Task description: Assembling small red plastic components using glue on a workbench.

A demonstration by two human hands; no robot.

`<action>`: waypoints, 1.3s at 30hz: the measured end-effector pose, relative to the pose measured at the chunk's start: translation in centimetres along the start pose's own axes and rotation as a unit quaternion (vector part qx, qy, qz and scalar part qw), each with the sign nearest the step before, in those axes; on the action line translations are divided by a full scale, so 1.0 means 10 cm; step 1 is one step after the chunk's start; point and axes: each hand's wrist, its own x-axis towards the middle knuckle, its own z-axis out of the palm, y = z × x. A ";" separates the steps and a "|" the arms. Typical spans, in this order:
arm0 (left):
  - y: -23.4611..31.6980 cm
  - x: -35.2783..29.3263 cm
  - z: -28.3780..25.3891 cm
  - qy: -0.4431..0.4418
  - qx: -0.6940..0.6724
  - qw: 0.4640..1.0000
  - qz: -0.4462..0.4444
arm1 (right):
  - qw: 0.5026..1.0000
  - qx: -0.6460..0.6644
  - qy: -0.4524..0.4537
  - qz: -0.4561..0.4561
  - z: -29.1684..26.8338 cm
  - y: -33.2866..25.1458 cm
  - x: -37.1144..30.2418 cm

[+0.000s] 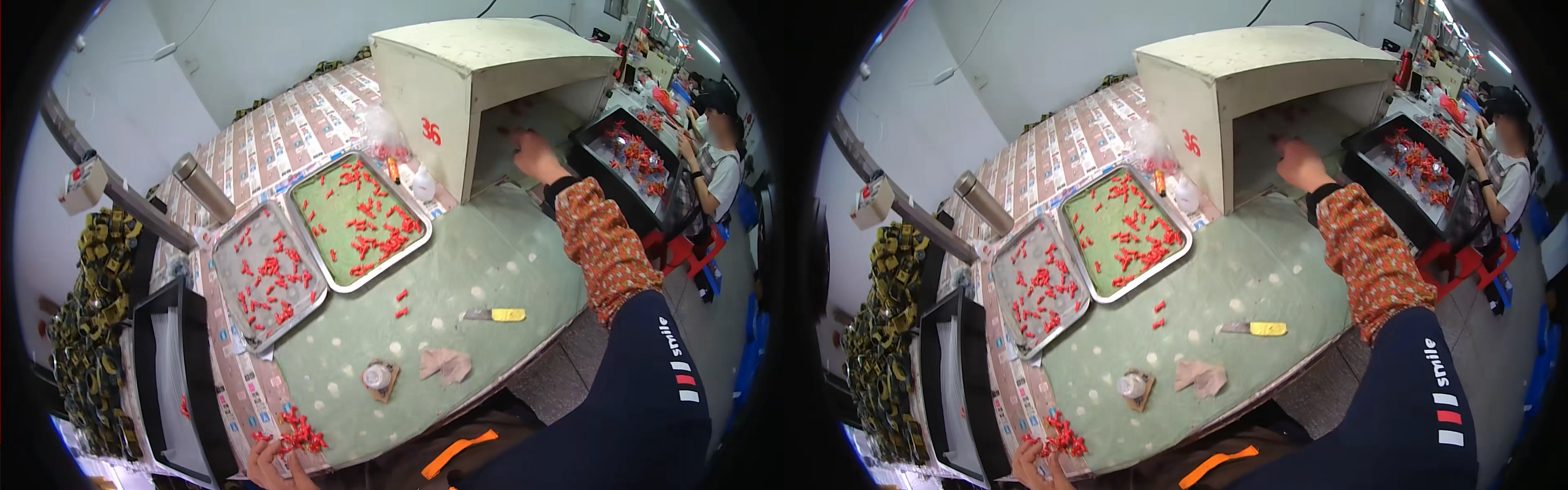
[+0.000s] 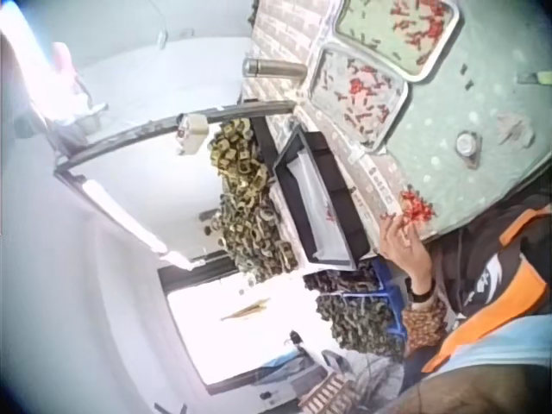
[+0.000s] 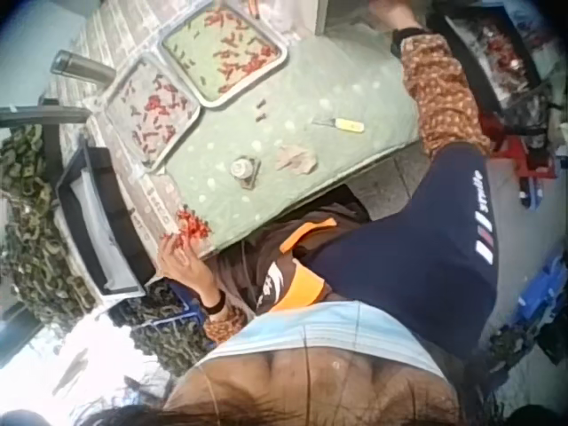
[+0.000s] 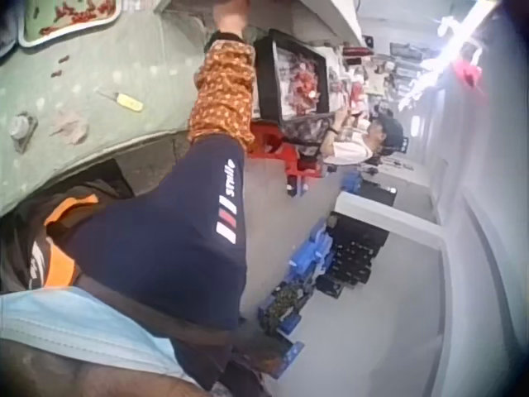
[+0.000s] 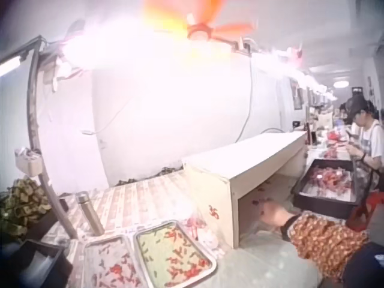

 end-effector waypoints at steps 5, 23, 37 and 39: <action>0.22 -0.02 -0.13 0.025 0.051 0.998 -0.020 | 0.995 -0.045 -0.082 0.042 0.14 0.10 0.40; 0.36 0.00 -0.16 -0.046 0.133 0.990 -0.016 | 0.988 0.015 -0.150 0.036 1.31 -0.45 1.25; 0.56 -0.02 0.03 -0.112 0.079 0.990 -0.023 | 0.956 0.096 -0.244 -0.132 0.43 -0.93 0.82; 0.58 -0.02 0.05 -0.109 0.069 0.991 -0.021 | 0.949 0.023 -0.264 -0.170 0.59 -0.90 0.81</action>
